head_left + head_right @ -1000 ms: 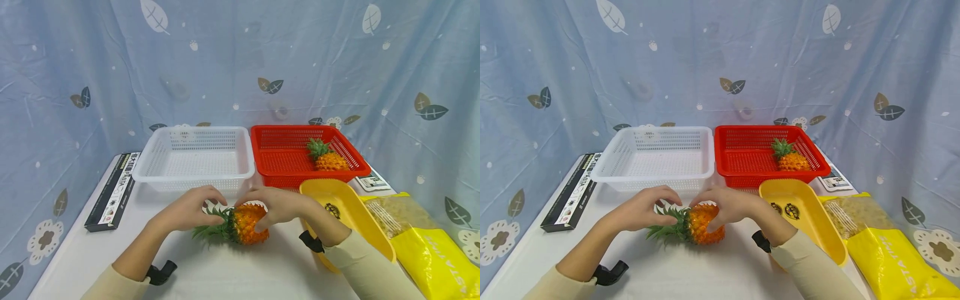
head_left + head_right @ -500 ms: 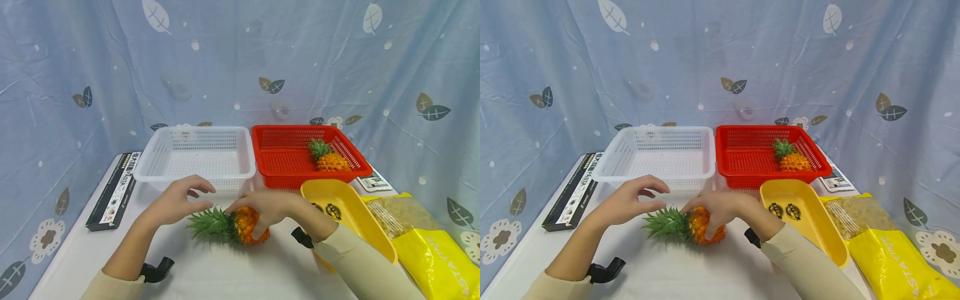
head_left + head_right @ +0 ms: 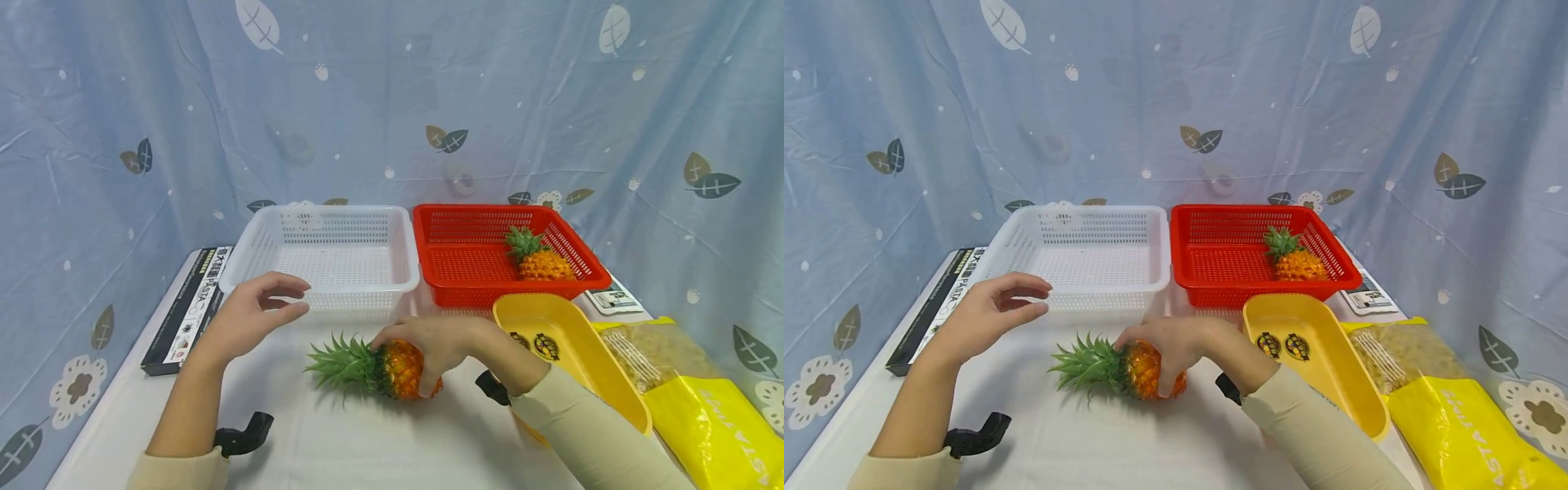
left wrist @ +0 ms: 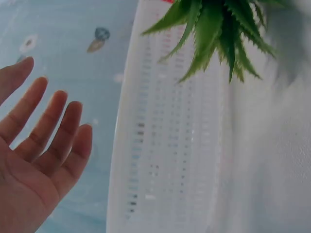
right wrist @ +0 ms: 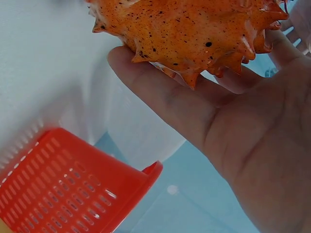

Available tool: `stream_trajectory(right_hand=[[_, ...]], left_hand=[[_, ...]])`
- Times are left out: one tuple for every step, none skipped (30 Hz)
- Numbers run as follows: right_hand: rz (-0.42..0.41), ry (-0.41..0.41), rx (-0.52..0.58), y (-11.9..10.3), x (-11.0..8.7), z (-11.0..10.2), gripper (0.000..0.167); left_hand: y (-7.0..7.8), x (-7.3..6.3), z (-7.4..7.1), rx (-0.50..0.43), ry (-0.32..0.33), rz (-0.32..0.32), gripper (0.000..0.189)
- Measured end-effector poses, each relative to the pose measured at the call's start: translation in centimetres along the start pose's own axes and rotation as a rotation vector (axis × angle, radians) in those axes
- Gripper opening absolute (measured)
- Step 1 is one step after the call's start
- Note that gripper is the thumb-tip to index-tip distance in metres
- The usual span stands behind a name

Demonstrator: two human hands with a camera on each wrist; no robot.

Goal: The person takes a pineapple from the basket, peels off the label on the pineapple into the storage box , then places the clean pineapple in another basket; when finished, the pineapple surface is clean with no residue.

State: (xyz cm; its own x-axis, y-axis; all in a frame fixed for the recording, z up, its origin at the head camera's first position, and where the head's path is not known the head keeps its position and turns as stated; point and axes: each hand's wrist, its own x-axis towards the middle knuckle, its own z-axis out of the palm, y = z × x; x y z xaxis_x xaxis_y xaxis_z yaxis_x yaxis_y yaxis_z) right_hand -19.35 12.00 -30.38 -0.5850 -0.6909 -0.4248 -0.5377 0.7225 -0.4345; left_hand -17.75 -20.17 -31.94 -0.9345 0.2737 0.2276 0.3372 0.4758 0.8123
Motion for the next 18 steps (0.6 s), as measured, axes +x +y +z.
stream_trajectory(right_hand=[[-0.001,0.000,-0.005,0.0,0.0,0.0,0.089],[-0.001,0.002,-0.015,-0.1,0.0,0.0,0.088],[0.000,0.005,-0.020,-0.1,0.0,0.0,0.087],[-0.003,0.009,-0.026,-0.1,0.0,0.1,0.086],[-0.005,0.013,-0.032,-0.1,0.1,0.1,0.084],[-0.007,0.019,-0.040,-0.1,0.1,0.1,0.083],[-0.007,0.023,-0.046,-0.1,0.1,0.2,0.081],[-0.009,0.026,-0.052,-0.1,0.0,0.2,0.079],[-0.011,0.029,-0.049,-0.1,0.0,0.2,0.077],[-0.017,0.031,-0.049,0.0,-0.1,0.3,0.076],[-0.019,0.032,-0.046,0.0,-0.2,0.3,0.075],[-0.022,0.034,-0.040,0.0,-0.3,0.3,0.074],[-0.027,0.035,-0.036,0.0,-0.4,0.3,0.073],[-0.031,0.038,-0.033,0.0,-0.5,0.3,0.073],[-0.036,0.041,-0.030,0.0,-0.6,0.3,0.072],[-0.040,0.044,-0.030,0.0,-0.7,0.3,0.071],[-0.042,0.046,-0.028,0.0,-0.9,0.2,0.071],[-0.046,0.048,-0.029,0.0,-1.0,0.2,0.070]], left_hand=[[-0.1,-0.1,-0.2,-0.001,0.015,-0.014,0.033],[-0.3,-0.2,-0.4,-0.004,0.029,-0.024,0.033],[-0.4,-0.3,-0.5,-0.003,0.044,-0.037,0.034],[-0.6,-0.4,-0.7,0.004,0.057,-0.050,0.034],[-0.7,-0.5,-0.8,0.012,0.070,-0.059,0.035],[-0.8,-0.5,-0.9,0.022,0.083,-0.069,0.036],[-0.9,-0.6,-1.1,0.028,0.096,-0.076,0.037],[-1.0,-0.7,-1.2,0.037,0.110,-0.079,0.037],[-1.2,-0.8,-1.3,0.043,0.125,-0.081,0.038],[-1.3,-0.8,-1.4,0.048,0.140,-0.083,0.038],[-1.4,-0.9,-1.5,0.052,0.154,-0.085,0.038],[-1.6,-0.9,-1.6,0.054,0.170,-0.085,0.038],[-1.7,-1.0,-1.7,0.054,0.186,-0.084,0.038],[-1.8,-1.0,-1.8,0.056,0.201,-0.094,0.038],[-1.9,-1.0,-1.9,0.056,0.215,-0.104,0.038],[-1.9,-1.1,-2.0,0.060,0.229,-0.119,0.039],[-2.1,-1.0,-2.1,0.063,0.241,-0.133,0.040],[-2.2,-1.1,-2.2,0.060,0.254,-0.150,0.042]])
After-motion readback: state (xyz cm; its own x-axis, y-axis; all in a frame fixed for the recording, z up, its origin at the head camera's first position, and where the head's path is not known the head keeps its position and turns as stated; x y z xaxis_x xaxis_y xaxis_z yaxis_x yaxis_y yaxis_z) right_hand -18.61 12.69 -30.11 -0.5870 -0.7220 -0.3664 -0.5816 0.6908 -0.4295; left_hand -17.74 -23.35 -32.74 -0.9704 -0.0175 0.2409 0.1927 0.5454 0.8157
